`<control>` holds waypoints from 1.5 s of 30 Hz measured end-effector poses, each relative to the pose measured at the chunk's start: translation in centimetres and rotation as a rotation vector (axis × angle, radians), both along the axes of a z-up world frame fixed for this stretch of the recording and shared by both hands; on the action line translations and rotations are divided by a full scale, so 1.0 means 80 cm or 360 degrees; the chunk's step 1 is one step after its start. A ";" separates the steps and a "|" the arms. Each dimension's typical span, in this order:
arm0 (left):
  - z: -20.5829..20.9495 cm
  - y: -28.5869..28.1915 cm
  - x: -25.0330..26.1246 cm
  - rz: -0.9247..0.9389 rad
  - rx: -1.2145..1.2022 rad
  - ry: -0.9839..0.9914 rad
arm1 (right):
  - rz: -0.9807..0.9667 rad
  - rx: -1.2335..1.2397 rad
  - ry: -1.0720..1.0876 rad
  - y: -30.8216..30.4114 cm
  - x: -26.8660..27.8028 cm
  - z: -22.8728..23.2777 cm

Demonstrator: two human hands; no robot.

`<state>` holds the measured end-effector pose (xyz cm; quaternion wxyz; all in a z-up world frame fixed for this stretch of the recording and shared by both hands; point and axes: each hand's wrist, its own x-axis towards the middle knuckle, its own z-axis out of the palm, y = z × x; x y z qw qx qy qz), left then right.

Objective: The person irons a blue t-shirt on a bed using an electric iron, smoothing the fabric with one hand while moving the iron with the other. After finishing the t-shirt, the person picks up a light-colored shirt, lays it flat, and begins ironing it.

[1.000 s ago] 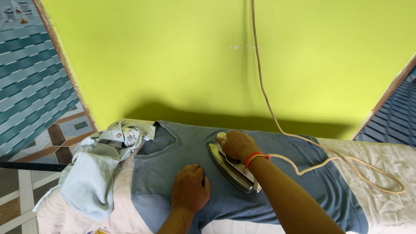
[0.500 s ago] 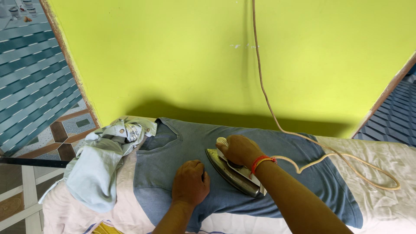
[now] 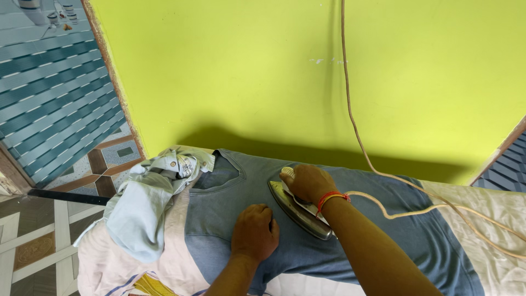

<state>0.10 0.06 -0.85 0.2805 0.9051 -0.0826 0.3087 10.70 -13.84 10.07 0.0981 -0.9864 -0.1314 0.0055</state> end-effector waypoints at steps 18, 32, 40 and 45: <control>0.005 -0.001 -0.005 -0.0024 -0.0063 -0.0084 | 0.0109 -0.0046 -0.0095 -0.003 -0.004 -0.008; 0.004 -0.001 -0.005 -0.0020 -0.0049 -0.0045 | 0.0152 -0.0046 0.0008 -0.024 -0.041 0.001; 0.007 -0.001 -0.001 0.0009 -0.0032 0.0053 | 0.0173 -0.0027 -0.0054 -0.002 -0.025 0.004; 0.004 -0.001 -0.003 0.0012 -0.0050 0.0090 | 0.0294 -0.0005 -0.0056 -0.013 -0.023 -0.001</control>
